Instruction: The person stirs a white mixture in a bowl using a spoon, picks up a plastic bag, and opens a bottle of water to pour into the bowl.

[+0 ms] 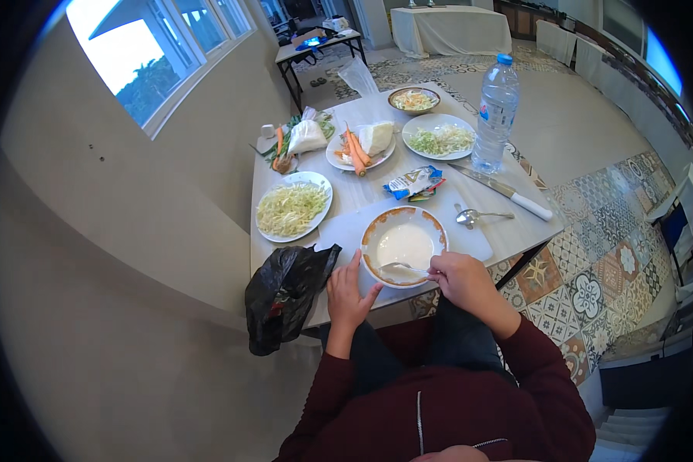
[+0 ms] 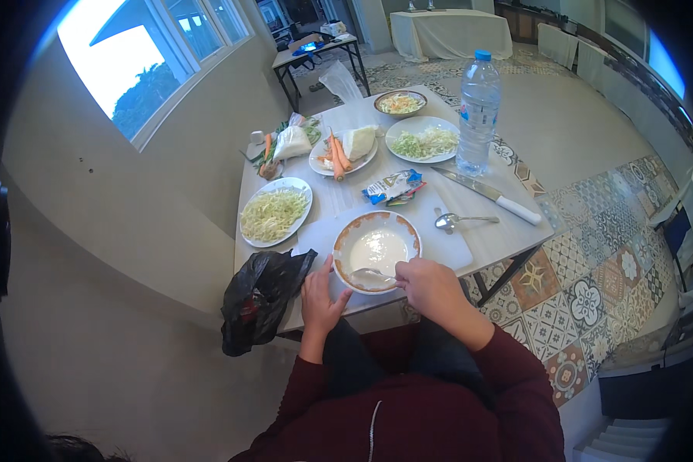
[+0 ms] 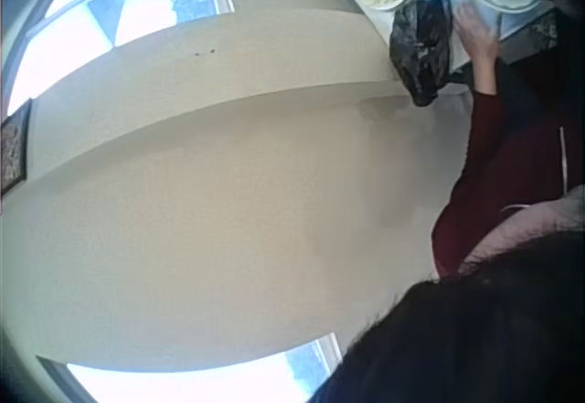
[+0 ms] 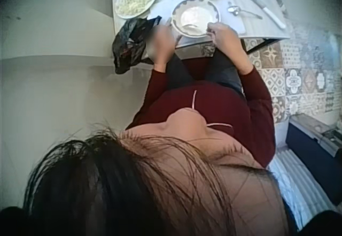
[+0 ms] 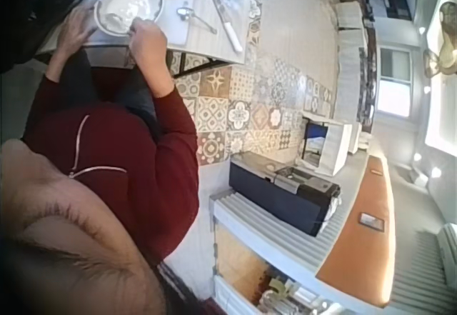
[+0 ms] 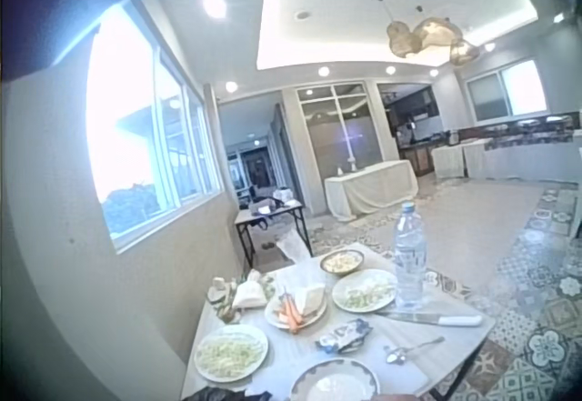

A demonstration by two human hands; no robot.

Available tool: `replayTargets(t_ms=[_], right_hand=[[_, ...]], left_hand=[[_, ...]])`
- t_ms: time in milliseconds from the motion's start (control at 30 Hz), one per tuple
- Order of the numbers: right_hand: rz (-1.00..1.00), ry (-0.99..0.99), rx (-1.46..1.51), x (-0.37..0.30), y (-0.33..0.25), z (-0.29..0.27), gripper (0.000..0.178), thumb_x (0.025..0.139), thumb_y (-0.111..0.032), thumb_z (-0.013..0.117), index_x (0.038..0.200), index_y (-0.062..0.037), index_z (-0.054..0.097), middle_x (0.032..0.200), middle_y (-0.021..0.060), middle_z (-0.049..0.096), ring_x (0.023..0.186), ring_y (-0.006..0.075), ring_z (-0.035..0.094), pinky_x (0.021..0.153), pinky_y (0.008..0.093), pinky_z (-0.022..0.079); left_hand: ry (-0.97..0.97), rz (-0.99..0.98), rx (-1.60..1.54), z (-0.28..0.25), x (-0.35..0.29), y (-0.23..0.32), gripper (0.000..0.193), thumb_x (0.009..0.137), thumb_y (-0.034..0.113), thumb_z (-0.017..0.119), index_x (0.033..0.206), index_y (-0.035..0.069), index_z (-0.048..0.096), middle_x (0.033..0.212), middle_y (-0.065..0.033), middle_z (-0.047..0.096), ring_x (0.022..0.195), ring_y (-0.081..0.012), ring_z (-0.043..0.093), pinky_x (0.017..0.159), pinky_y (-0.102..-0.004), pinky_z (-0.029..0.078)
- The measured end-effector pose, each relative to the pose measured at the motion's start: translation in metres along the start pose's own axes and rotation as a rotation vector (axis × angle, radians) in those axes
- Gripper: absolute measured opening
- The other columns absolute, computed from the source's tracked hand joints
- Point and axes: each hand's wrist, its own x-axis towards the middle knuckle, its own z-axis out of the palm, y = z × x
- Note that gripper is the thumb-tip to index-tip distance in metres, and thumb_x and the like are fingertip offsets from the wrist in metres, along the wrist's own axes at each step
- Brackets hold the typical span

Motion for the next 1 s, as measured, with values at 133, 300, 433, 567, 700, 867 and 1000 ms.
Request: replayTargets(t_ms=[133, 300, 433, 567, 700, 867, 1000], right_hand=[[0.002, -0.043, -0.020, -0.006, 0.001, -0.011, 0.011, 0.083, -0.017, 0.065, 0.079, -0.0076, 0.062, 0.074, 0.0126, 0.061, 0.073, 0.0337, 0.062, 0.062, 0.0435, 0.049], [0.044, 0.033, -0.069, 0.001, 0.020, 0.004, 0.011, 0.081, -0.018, 0.067, 0.079, -0.0075, 0.064, 0.073, 0.0125, 0.061, 0.074, 0.0333, 0.063, 0.064, 0.0431, 0.049], [0.007, 0.169, -0.075, 0.018, 0.042, -0.010, 0.009, 0.080, -0.015, 0.069, 0.078, -0.0069, 0.066, 0.073, 0.0120, 0.062, 0.074, 0.0325, 0.063, 0.065, 0.0427, 0.049], [-0.014, 0.275, -0.085, 0.037, 0.042, -0.017, 0.010, 0.078, -0.013, 0.073, 0.078, -0.0045, 0.068, 0.070, 0.0113, 0.063, 0.061, 0.0290, 0.059, 0.059, 0.0383, 0.047], [0.057, 0.119, -0.133, 0.037, 0.055, 0.000, 0.012, 0.078, -0.016, 0.072, 0.079, -0.0056, 0.068, 0.068, 0.0133, 0.065, 0.066, 0.0332, 0.063, 0.061, 0.0408, 0.050], [0.164, 0.014, 0.098, 0.034, 0.037, -0.003, 0.014, 0.078, -0.018, 0.072, 0.079, -0.0045, 0.068, 0.072, 0.0162, 0.067, 0.067, 0.0306, 0.067, 0.063, 0.0370, 0.052], [0.184, -0.037, 0.010, 0.034, 0.040, -0.007, 0.015, 0.080, -0.019, 0.071, 0.080, -0.0043, 0.068, 0.071, 0.0158, 0.067, 0.067, 0.0310, 0.066, 0.062, 0.0381, 0.051]], left_hand=[[0.002, 0.010, -0.015, -0.001, 0.000, 0.003, 0.081, 0.083, 0.057, 0.062, 0.145, 0.010, 0.041, 0.114, -0.0149, 0.058, 0.109, -0.0321, 0.051, 0.097, -0.0445, 0.037], [0.007, 0.003, 0.009, 0.000, 0.000, 0.001, 0.081, 0.083, 0.059, 0.061, 0.145, 0.010, 0.041, 0.115, -0.0132, 0.058, 0.110, -0.0316, 0.051, 0.098, -0.0442, 0.037], [0.011, -0.001, -0.004, -0.003, 0.000, 0.004, 0.081, 0.084, 0.060, 0.059, 0.145, 0.010, 0.041, 0.115, -0.0124, 0.058, 0.111, -0.0318, 0.051, 0.098, -0.0441, 0.037], [0.023, -0.002, 0.010, -0.003, -0.001, 0.002, 0.081, 0.084, 0.060, 0.059, 0.145, 0.010, 0.040, 0.115, -0.0124, 0.058, 0.111, -0.0317, 0.051, 0.097, -0.0442, 0.037], [0.014, -0.003, 0.019, -0.003, 0.000, 0.002, 0.081, 0.084, 0.061, 0.059, 0.146, 0.011, 0.040, 0.113, -0.0116, 0.058, 0.110, -0.0312, 0.050, 0.096, -0.0441, 0.038], [0.002, -0.024, 0.021, -0.003, -0.002, 0.002, 0.081, 0.084, 0.061, 0.059, 0.146, 0.012, 0.041, 0.111, -0.0110, 0.058, 0.110, -0.0309, 0.050, 0.096, -0.0439, 0.038], [0.026, -0.014, 0.026, -0.003, -0.002, 0.000, 0.081, 0.084, 0.061, 0.059, 0.146, 0.013, 0.040, 0.113, -0.0105, 0.057, 0.111, -0.0304, 0.050, 0.096, -0.0437, 0.037]])
